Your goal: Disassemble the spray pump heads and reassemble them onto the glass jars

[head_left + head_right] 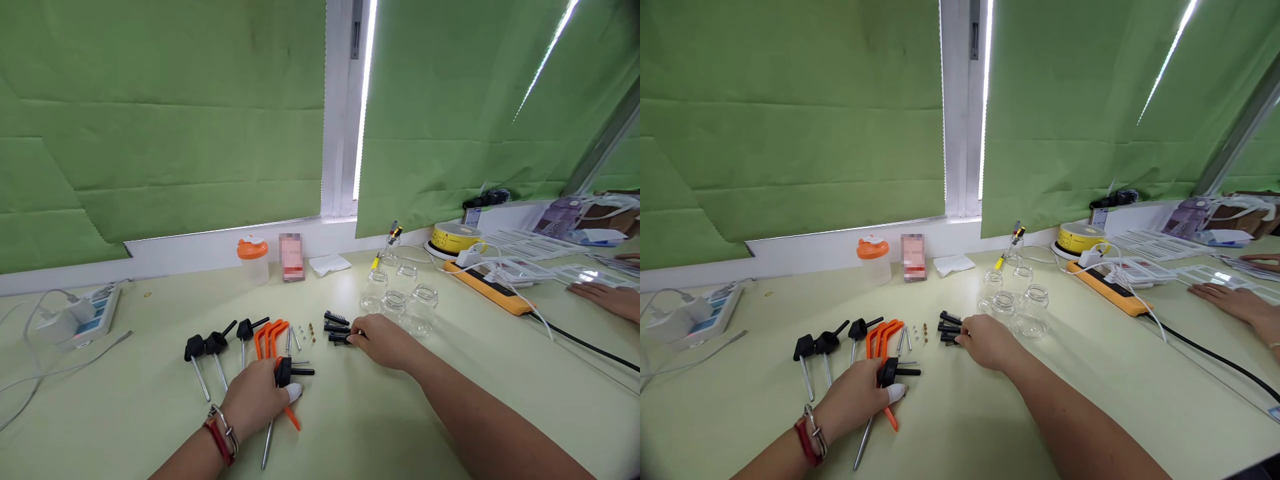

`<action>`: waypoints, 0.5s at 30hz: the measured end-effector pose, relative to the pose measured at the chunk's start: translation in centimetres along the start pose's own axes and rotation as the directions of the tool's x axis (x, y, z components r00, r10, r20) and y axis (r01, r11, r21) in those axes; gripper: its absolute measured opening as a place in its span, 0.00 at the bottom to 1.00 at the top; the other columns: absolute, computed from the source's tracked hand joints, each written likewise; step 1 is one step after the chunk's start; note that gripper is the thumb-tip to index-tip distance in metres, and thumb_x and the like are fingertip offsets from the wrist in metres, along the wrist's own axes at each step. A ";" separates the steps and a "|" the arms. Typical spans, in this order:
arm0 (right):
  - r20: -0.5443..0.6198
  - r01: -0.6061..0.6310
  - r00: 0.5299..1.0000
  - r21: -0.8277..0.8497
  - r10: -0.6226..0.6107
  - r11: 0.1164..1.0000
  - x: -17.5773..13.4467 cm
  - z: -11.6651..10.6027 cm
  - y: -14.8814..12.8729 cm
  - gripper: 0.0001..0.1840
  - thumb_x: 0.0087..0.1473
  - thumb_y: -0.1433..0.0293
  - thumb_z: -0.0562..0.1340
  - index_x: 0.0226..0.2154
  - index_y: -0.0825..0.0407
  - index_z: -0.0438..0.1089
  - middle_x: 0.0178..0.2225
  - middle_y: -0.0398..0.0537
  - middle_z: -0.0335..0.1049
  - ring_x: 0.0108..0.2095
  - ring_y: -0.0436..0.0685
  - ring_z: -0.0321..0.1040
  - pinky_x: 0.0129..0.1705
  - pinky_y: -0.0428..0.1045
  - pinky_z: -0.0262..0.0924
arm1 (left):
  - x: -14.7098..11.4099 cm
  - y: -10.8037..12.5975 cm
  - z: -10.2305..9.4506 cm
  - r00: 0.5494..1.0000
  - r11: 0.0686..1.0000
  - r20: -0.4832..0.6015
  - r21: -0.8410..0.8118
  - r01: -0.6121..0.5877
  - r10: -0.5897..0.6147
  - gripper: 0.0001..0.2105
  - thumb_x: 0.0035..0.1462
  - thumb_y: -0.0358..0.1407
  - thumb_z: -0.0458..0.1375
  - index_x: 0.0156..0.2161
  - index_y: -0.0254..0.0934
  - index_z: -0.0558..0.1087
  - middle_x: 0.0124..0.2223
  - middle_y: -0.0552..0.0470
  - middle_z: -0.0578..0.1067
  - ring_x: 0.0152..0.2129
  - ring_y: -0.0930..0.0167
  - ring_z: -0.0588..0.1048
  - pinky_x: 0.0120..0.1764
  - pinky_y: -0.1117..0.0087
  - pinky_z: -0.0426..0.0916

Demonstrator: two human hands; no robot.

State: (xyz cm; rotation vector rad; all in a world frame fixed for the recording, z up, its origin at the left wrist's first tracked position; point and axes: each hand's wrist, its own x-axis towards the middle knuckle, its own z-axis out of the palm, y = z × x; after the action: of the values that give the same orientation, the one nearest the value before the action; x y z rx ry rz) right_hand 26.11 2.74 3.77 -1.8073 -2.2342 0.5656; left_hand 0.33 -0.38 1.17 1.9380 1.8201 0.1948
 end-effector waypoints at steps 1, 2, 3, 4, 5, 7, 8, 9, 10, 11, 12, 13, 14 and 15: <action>0.004 0.003 1.000 -0.014 -0.003 1.000 0.0 0.0 0.0 0.13 0.57 0.64 0.54 0.30 0.51 0.71 0.31 0.48 0.72 0.30 0.53 0.66 0.25 0.45 0.47 | 0.0 0.0 0.0 1.000 1.000 0.001 0.005 0.000 0.000 0.12 0.45 0.47 0.56 0.24 0.40 0.65 0.26 0.54 0.73 0.23 0.68 0.72 0.22 0.72 0.57; 0.011 0.001 1.000 -0.031 -0.001 1.000 0.0 0.0 -0.1 0.14 0.58 0.64 0.53 0.29 0.51 0.71 0.30 0.48 0.71 0.28 0.53 0.65 0.24 0.45 0.46 | 0.0 0.0 0.0 1.000 1.000 0.002 0.008 0.000 0.000 0.12 0.45 0.47 0.56 0.25 0.40 0.65 0.26 0.54 0.73 0.23 0.68 0.72 0.22 0.72 0.56; 0.021 -0.003 1.000 -0.047 0.004 0.999 0.0 0.0 -0.1 0.16 0.58 0.63 0.52 0.27 0.52 0.70 0.28 0.48 0.70 0.27 0.52 0.64 0.23 0.45 0.46 | 0.0 0.1 -0.1 1.000 1.000 0.000 0.012 0.001 -0.001 0.12 0.45 0.47 0.56 0.25 0.40 0.65 0.26 0.54 0.73 0.24 0.67 0.72 0.22 0.71 0.56; 0.033 -0.009 0.999 -0.060 0.011 0.998 0.0 0.0 -0.2 0.17 0.59 0.63 0.52 0.26 0.53 0.69 0.27 0.49 0.70 0.25 0.52 0.63 0.23 0.45 0.45 | 0.0 0.1 -0.1 1.000 1.000 -0.002 0.015 0.006 -0.006 0.12 0.45 0.46 0.56 0.25 0.40 0.65 0.27 0.54 0.73 0.24 0.67 0.72 0.22 0.71 0.56; 0.047 -0.018 0.999 -0.069 0.021 0.997 0.0 0.0 -0.2 0.18 0.59 0.62 0.51 0.25 0.53 0.69 0.26 0.49 0.69 0.24 0.52 0.62 0.22 0.46 0.44 | 0.0 0.1 -0.1 1.000 1.000 -0.002 0.018 0.014 -0.014 0.12 0.45 0.46 0.56 0.25 0.40 0.65 0.27 0.54 0.73 0.24 0.67 0.72 0.22 0.71 0.57; 0.071 -0.032 0.997 -0.064 0.037 0.997 0.0 0.1 -0.2 0.18 0.59 0.62 0.52 0.25 0.53 0.68 0.26 0.49 0.69 0.24 0.52 0.62 0.22 0.45 0.44 | -0.1 0.2 -0.2 1.000 0.999 0.002 0.019 0.026 -0.026 0.12 0.45 0.46 0.56 0.24 0.40 0.64 0.27 0.54 0.73 0.24 0.67 0.72 0.22 0.71 0.57; 0.077 -0.034 0.996 -0.052 0.037 0.998 0.0 0.1 -0.2 0.16 0.58 0.63 0.53 0.26 0.52 0.69 0.27 0.48 0.69 0.24 0.52 0.62 0.23 0.45 0.45 | -0.1 0.2 -0.2 1.000 0.999 0.005 0.018 0.029 -0.029 0.12 0.44 0.46 0.56 0.24 0.40 0.63 0.27 0.54 0.73 0.24 0.67 0.72 0.22 0.71 0.57; 0.075 -0.030 0.997 -0.035 0.033 0.999 0.0 0.1 -0.1 0.14 0.57 0.64 0.54 0.27 0.52 0.70 0.28 0.48 0.70 0.25 0.52 0.63 0.23 0.45 0.46 | -0.1 0.2 -0.2 1.000 0.999 0.007 0.015 0.030 -0.031 0.11 0.44 0.45 0.56 0.24 0.40 0.63 0.27 0.54 0.73 0.24 0.67 0.72 0.22 0.71 0.57; 0.064 -0.022 0.998 -0.016 0.023 1.000 0.1 0.0 0.0 0.11 0.56 0.64 0.56 0.29 0.51 0.71 0.29 0.47 0.71 0.27 0.52 0.64 0.24 0.45 0.46 | -0.1 0.2 -0.2 1.000 1.000 0.009 0.012 0.029 -0.029 0.11 0.44 0.45 0.56 0.24 0.40 0.64 0.27 0.54 0.73 0.24 0.67 0.72 0.22 0.71 0.57; 0.047 -0.011 0.999 0.004 0.011 1.000 0.1 0.1 0.1 0.09 0.55 0.65 0.57 0.31 0.50 0.71 0.31 0.47 0.71 0.29 0.53 0.65 0.25 0.45 0.47 | -0.1 0.2 -0.2 1.000 1.000 0.010 0.010 0.027 -0.027 0.11 0.44 0.45 0.56 0.24 0.40 0.64 0.27 0.54 0.73 0.24 0.67 0.72 0.22 0.71 0.57; 0.028 -0.003 1.000 0.022 0.003 1.000 0.1 0.1 0.2 0.08 0.54 0.66 0.58 0.32 0.50 0.72 0.32 0.47 0.72 0.30 0.53 0.66 0.26 0.45 0.48 | -0.1 0.2 -0.2 1.000 1.000 0.013 0.007 0.027 -0.027 0.11 0.44 0.45 0.56 0.25 0.40 0.64 0.27 0.54 0.73 0.24 0.67 0.72 0.22 0.71 0.57; 0.009 -0.001 1.000 0.037 0.001 0.999 0.1 0.1 0.3 0.08 0.54 0.66 0.58 0.33 0.49 0.72 0.33 0.47 0.72 0.31 0.53 0.66 0.27 0.45 0.49 | -0.1 0.2 -0.2 0.999 1.000 0.017 0.004 0.028 -0.028 0.10 0.45 0.45 0.56 0.25 0.40 0.65 0.27 0.54 0.73 0.24 0.67 0.72 0.22 0.71 0.57; -0.006 -0.005 1.000 0.049 0.006 0.999 0.2 0.1 0.4 0.07 0.53 0.66 0.58 0.33 0.49 0.72 0.34 0.47 0.72 0.32 0.53 0.66 0.28 0.45 0.50 | -0.1 0.2 -0.2 0.999 1.000 0.020 -0.001 0.026 -0.026 0.10 0.45 0.45 0.56 0.25 0.40 0.65 0.27 0.54 0.73 0.24 0.67 0.72 0.22 0.71 0.57; -0.016 -0.011 1.000 0.056 0.012 0.998 0.2 0.1 0.5 0.07 0.53 0.67 0.58 0.33 0.49 0.72 0.34 0.47 0.72 0.32 0.53 0.66 0.28 0.45 0.50 | -0.1 0.2 -0.2 0.999 1.000 0.021 -0.004 0.024 -0.024 0.10 0.45 0.44 0.56 0.25 0.40 0.65 0.27 0.54 0.73 0.24 0.67 0.72 0.22 0.71 0.57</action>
State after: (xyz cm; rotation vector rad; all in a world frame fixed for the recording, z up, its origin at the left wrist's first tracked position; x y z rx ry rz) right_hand 26.45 2.97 3.42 -1.7923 -2.1761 0.6068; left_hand 0.44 -0.42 1.41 1.9070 1.8273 0.1706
